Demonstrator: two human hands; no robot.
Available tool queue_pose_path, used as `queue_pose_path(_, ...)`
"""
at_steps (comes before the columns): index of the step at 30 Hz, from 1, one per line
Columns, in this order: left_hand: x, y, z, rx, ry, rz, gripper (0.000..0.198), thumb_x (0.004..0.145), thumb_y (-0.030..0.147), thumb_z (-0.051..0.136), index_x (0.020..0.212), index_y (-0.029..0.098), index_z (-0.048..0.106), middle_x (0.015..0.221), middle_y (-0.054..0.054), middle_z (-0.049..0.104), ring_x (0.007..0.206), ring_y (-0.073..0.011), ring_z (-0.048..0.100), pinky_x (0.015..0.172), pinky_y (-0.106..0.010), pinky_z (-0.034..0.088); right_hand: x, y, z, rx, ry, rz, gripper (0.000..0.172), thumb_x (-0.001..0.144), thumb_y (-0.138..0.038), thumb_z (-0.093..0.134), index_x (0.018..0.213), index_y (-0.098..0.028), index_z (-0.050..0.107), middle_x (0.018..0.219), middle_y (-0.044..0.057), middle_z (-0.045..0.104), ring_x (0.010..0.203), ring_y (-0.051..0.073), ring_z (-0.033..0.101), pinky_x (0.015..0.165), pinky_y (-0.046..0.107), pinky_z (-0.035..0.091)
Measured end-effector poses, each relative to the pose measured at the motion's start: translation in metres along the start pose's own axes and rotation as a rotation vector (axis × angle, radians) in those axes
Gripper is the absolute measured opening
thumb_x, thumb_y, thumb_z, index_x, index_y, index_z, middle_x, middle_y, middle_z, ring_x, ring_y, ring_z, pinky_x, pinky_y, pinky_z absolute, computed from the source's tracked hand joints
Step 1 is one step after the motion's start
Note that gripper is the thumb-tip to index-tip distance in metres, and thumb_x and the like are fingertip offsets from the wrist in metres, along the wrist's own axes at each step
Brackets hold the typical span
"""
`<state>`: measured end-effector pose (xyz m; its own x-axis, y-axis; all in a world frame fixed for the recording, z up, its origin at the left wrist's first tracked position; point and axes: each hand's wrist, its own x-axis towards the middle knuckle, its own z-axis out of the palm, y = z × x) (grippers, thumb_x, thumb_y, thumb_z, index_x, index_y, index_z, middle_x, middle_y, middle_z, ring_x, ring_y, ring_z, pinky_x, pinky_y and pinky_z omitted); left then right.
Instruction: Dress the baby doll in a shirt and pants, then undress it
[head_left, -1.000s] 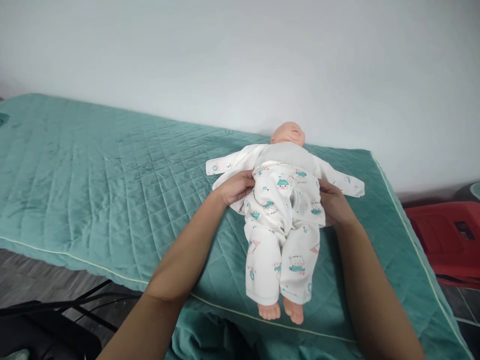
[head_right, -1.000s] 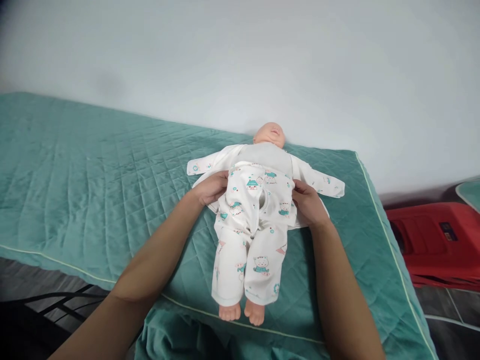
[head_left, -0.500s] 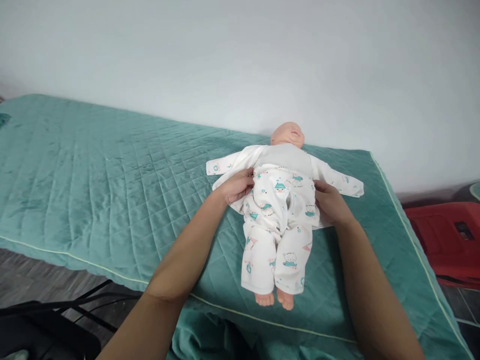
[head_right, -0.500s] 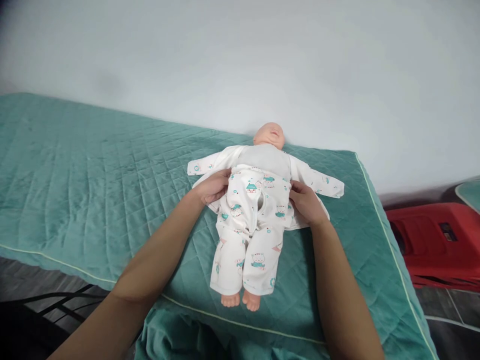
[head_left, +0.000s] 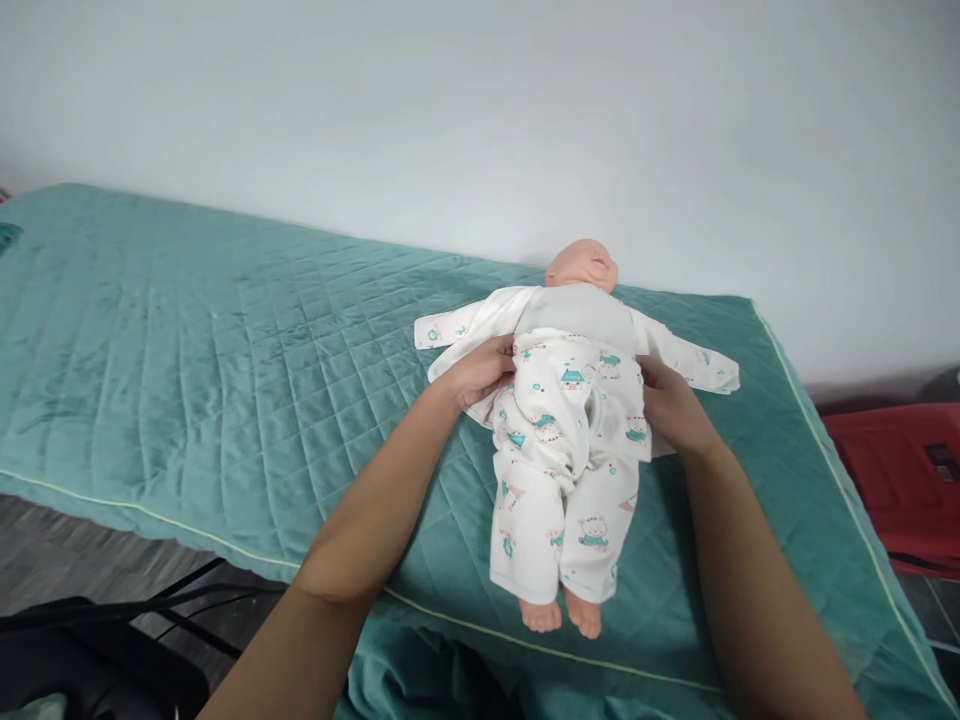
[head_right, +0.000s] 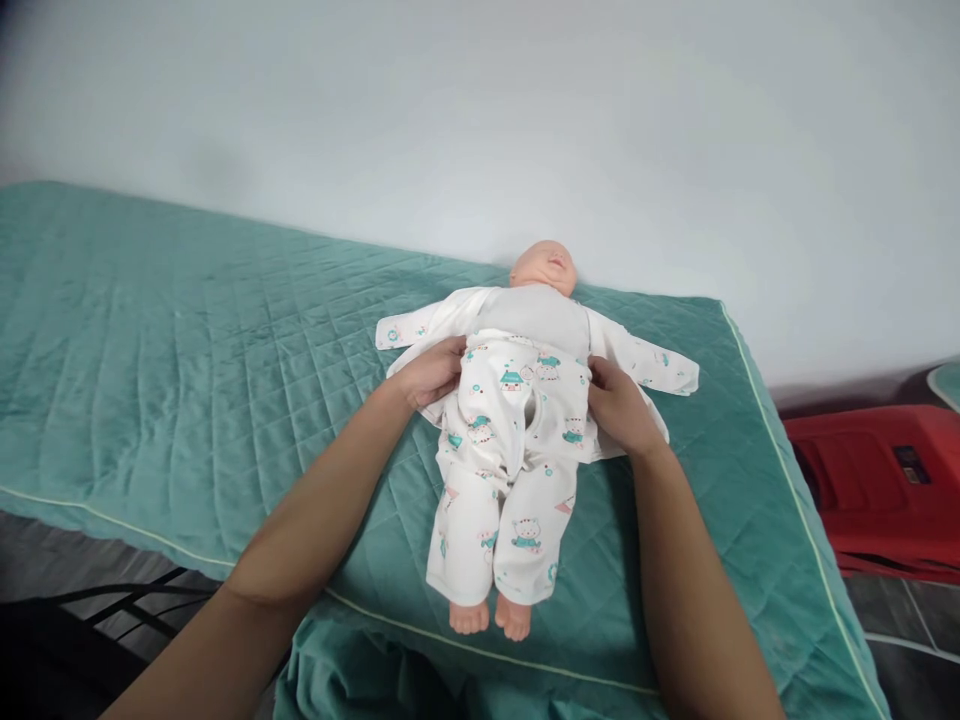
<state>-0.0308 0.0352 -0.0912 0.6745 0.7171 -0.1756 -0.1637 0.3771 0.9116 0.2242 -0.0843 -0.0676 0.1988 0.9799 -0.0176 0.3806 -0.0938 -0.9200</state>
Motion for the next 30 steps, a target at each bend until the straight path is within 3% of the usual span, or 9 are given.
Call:
queue_pose_path(6,0.002,-0.004,-0.001,-0.045,-0.021,0.016,0.042,0.063,0.002,0.061,0.101,0.016,0.070,0.098,-0.006,0.075,0.085,-0.0165,0.068,0.077,-0.028,0.055,0.001,0.004,-0.001,0.058,0.078,-0.040,0.021,0.077,-0.025,0.067,0.096,-0.021,0.075,0.093,0.001,0.075,0.085,0.021,0.064,0.078,0.032,0.049)
queue_pose_path(15,-0.002,0.000,0.007,-0.031,0.010,0.049,0.041,0.067,0.008,0.066,0.106,0.018,0.070,0.098,-0.006,0.076,0.096,-0.0211,0.069,0.083,-0.032,0.055,0.002,0.014,0.000,0.187,0.047,-0.026,0.028,0.080,-0.028,0.069,0.107,-0.024,0.075,0.101,0.001,0.076,0.095,0.023,0.067,0.082,0.034,0.052)
queue_pose_path(21,-0.003,-0.001,0.012,0.168,0.105,0.193,0.034,0.070,0.012,0.065,0.103,0.019,0.072,0.099,-0.004,0.077,0.105,-0.0254,0.067,0.100,-0.040,0.050,0.001,0.011,-0.002,0.238,-0.051,0.017,0.028,0.079,-0.031,0.071,0.107,-0.026,0.075,0.103,0.000,0.076,0.094,0.023,0.067,0.085,0.034,0.052)
queue_pose_path(26,-0.005,0.003,0.011,0.348,0.062,0.246,0.035,0.072,0.012,0.056,0.102,0.018,0.073,0.106,-0.005,0.076,0.112,-0.0258,0.064,0.106,-0.041,0.045,0.007,0.016,-0.003,0.117,-0.004,-0.008,0.022,0.079,-0.036,0.067,0.095,-0.023,0.074,0.093,0.001,0.074,0.088,0.022,0.064,0.080,0.034,0.049)
queue_pose_path(30,-0.009,0.008,0.008,0.556,0.122,0.281,0.032,0.073,0.011,0.054,0.099,0.020,0.072,0.103,-0.005,0.075,0.112,-0.0250,0.062,0.107,-0.039,0.043,0.009,0.017,-0.001,0.030,0.053,0.000,0.022,0.082,-0.043,0.063,0.084,-0.021,0.067,0.078,-0.001,0.067,0.073,0.018,0.055,0.068,0.030,0.044)
